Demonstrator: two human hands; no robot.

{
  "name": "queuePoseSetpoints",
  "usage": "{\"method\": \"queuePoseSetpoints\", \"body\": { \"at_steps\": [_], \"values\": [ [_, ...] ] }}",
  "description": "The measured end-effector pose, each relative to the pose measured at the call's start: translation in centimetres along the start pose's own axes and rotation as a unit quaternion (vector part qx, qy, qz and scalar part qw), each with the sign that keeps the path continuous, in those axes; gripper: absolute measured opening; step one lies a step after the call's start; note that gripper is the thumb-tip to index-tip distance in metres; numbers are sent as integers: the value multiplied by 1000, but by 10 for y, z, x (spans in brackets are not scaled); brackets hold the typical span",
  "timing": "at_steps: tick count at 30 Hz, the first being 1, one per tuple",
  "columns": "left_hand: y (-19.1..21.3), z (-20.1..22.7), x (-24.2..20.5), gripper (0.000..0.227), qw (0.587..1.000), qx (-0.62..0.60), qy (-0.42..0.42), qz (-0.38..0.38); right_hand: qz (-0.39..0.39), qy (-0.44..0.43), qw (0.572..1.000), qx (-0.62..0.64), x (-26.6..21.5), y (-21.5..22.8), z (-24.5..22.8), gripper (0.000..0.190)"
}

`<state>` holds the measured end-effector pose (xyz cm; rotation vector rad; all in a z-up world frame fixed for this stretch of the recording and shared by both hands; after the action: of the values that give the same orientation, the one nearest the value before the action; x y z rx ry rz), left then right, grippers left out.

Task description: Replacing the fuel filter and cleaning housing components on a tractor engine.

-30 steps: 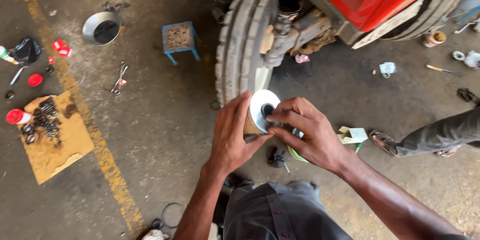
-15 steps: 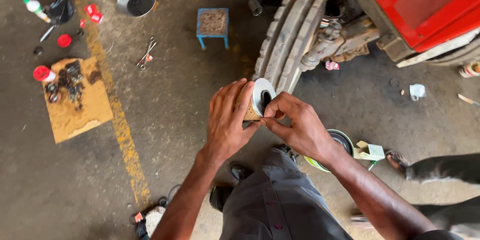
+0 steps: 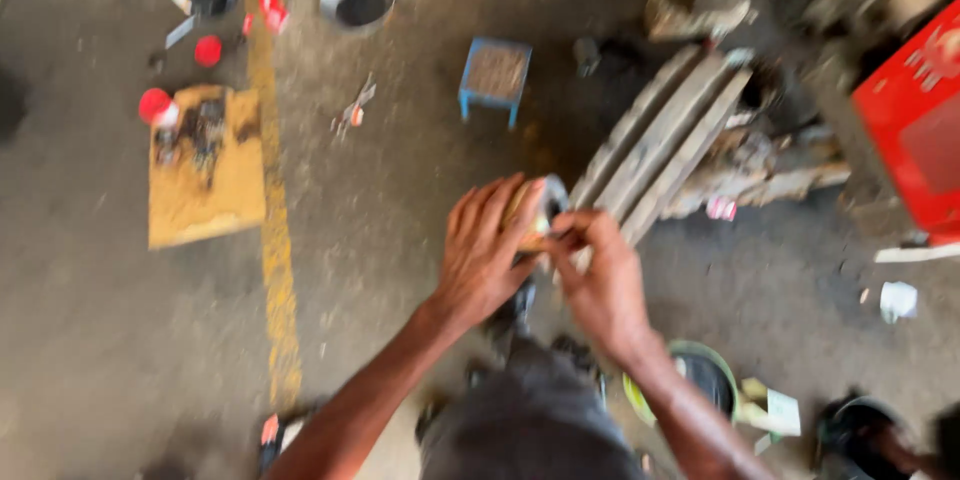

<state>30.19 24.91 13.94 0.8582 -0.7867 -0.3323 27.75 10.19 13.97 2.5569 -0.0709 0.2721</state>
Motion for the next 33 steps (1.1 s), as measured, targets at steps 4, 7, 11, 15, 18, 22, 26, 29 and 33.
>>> {"method": "queuePoseSetpoints", "body": {
  "at_steps": [4,7,11,15,18,22,26,29,33],
  "values": [
    [9,-33,34,95,998,36,-9,50,18,50,998,-30,48,-17,18,20],
    [-23,-94,73,93,996,56,-15,62,54,72,996,7,102,-39,70,17],
    [-100,-191,102,56,959,234,-16,161,4,7,998,69,186,-52,146,21],
    [-140,-238,126,42,955,265,-7,131,-80,-66,990,99,220,-37,129,26],
    [-105,-210,155,78,964,202,-96,143,-76,-73,985,135,223,-5,88,26],
    [-182,-260,184,42,952,134,-203,185,-22,-86,993,75,235,21,85,25],
    [-167,-255,236,71,974,19,-217,63,9,-91,992,90,260,0,116,21],
    [-114,-227,270,91,972,-61,-217,-65,133,-93,984,70,271,1,95,18],
    [-75,-207,302,94,951,-121,-227,-171,301,-109,945,-68,266,21,40,21]
  ]
}}
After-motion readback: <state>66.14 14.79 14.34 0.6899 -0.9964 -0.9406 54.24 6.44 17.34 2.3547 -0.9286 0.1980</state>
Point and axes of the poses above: each hand's wrist, its own x-axis towards the middle knuckle, its own y-axis out of the back of the hand, z = x × y, the point moved 7 cm from there along x, towards the middle knuckle, and after that the axes turned 11 degrees about -z, right-handed, at the moved point
